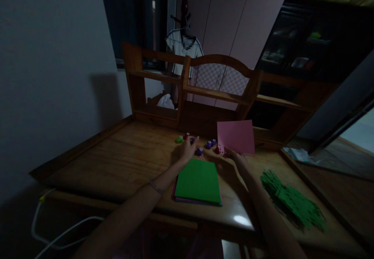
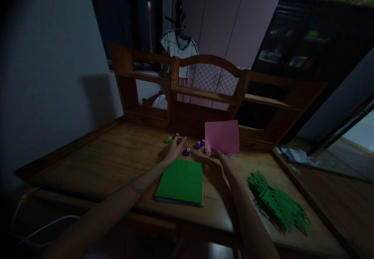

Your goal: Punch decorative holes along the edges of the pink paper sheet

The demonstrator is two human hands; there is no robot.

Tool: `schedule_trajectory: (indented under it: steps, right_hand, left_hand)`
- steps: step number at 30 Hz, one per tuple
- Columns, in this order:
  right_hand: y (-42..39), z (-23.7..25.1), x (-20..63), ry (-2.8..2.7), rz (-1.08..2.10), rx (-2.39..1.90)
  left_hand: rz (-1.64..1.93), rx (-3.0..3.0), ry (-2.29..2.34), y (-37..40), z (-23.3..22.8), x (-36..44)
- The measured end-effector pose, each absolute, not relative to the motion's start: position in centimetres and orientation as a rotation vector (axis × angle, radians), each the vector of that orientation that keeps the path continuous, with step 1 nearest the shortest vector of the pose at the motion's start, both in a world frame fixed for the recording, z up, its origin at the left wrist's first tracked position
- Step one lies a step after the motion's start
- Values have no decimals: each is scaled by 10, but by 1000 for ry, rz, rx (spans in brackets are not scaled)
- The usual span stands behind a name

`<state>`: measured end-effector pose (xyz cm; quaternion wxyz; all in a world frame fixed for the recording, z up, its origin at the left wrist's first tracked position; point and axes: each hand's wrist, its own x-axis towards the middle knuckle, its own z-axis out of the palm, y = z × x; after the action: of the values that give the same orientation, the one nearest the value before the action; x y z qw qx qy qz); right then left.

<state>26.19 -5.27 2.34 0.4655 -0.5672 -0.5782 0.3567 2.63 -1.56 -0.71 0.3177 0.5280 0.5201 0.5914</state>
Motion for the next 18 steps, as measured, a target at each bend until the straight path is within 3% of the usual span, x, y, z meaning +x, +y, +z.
schedule_trajectory:
  steps: [18]
  right_hand:
    - [-52, 21, 267, -1354, 884, -1397]
  left_hand:
    - [1315, 1779, 1574, -11, -17, 19]
